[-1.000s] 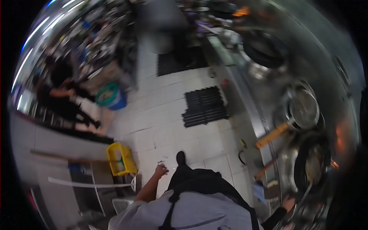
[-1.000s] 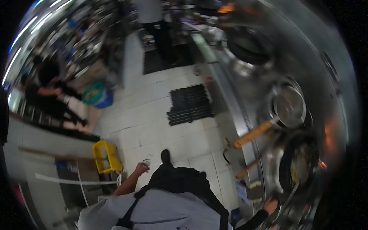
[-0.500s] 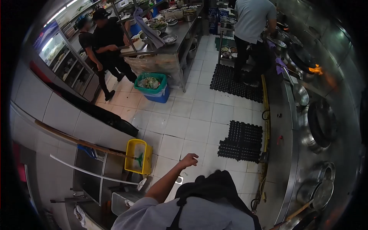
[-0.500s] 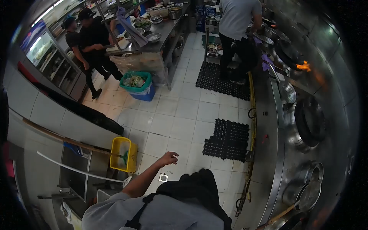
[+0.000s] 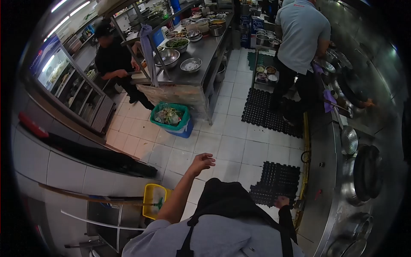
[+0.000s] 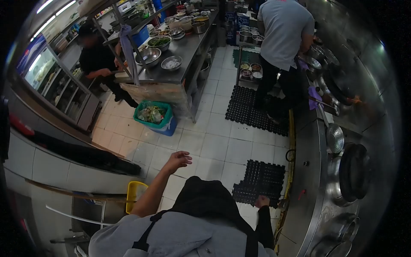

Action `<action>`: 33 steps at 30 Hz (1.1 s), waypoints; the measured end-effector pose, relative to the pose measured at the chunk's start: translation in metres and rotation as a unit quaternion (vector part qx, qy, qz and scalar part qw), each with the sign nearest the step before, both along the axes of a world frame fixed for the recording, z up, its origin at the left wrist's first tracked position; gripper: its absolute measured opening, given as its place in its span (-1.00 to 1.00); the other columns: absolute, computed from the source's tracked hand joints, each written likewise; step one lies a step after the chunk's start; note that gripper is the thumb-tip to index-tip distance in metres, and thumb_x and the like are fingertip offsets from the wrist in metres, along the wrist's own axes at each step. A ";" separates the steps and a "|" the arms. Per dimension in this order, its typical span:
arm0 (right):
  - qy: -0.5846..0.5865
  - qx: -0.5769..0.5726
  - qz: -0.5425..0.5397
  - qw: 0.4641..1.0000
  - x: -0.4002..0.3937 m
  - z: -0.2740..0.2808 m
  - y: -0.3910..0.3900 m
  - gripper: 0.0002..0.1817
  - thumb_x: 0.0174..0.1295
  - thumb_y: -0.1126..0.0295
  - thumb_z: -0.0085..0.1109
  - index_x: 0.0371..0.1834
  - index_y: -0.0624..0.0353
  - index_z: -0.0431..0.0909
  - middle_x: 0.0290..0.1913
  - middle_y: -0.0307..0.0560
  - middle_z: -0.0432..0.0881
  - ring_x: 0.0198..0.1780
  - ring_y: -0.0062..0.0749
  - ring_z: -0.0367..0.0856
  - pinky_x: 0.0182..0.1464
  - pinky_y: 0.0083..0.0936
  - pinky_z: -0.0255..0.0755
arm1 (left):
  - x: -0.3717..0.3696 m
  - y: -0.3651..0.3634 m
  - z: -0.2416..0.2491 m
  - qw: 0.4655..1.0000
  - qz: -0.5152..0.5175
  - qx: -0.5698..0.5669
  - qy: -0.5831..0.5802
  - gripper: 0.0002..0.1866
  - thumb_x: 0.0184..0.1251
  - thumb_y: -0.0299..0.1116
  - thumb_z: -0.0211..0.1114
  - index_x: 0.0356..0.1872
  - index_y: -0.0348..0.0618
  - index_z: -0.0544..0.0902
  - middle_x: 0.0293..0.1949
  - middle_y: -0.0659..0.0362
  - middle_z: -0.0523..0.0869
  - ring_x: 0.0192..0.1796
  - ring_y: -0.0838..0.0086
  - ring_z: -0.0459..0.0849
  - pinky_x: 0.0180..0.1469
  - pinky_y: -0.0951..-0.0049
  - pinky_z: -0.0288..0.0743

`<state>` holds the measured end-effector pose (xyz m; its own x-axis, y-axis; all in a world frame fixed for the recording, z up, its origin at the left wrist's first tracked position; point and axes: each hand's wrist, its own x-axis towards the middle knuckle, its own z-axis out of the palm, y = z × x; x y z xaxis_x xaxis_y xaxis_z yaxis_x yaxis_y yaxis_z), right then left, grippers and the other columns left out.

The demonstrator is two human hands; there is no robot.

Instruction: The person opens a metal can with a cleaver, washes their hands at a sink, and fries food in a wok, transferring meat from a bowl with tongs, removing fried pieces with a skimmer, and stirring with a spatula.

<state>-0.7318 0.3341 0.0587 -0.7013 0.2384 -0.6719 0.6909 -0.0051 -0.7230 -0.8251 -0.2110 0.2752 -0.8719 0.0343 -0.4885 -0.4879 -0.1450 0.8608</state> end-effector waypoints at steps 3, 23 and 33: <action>0.026 0.056 0.019 0.998 -0.102 0.068 -0.056 -0.80 0.20 0.45 0.08 -0.15 0.31 0.52 -0.54 -0.10 0.55 -0.57 -0.38 0.55 -0.58 -0.43 0.49 | -0.086 -0.048 0.024 0.996 0.059 0.071 -0.008 -0.63 0.13 -0.53 0.11 0.02 -0.20 0.45 -0.11 0.07 0.66 -0.14 0.31 0.69 -0.20 0.41 0.50; -0.232 0.224 0.420 0.848 0.252 0.079 -0.352 -0.79 0.05 0.24 0.18 -0.34 0.10 0.64 -0.30 -0.08 0.70 -0.29 -0.22 0.69 -0.33 -0.26 0.56 | -0.588 -0.327 -0.118 0.850 -0.064 -0.391 0.348 -0.68 0.31 -0.38 0.13 0.04 -0.31 0.49 -0.11 0.05 0.61 -0.15 0.36 0.51 -0.01 0.47 0.51; -0.153 0.148 -0.300 0.930 0.229 0.121 -0.355 -0.68 0.07 0.23 0.10 -0.21 0.20 0.63 -0.40 0.01 0.69 -0.39 -0.20 0.69 -0.20 -0.35 0.56 | -0.375 -0.125 -0.136 0.698 -0.218 -0.622 0.280 -0.73 0.18 -0.18 0.23 -0.33 -0.22 0.63 -0.37 -0.02 0.69 -0.28 0.15 0.65 -0.23 0.15 0.51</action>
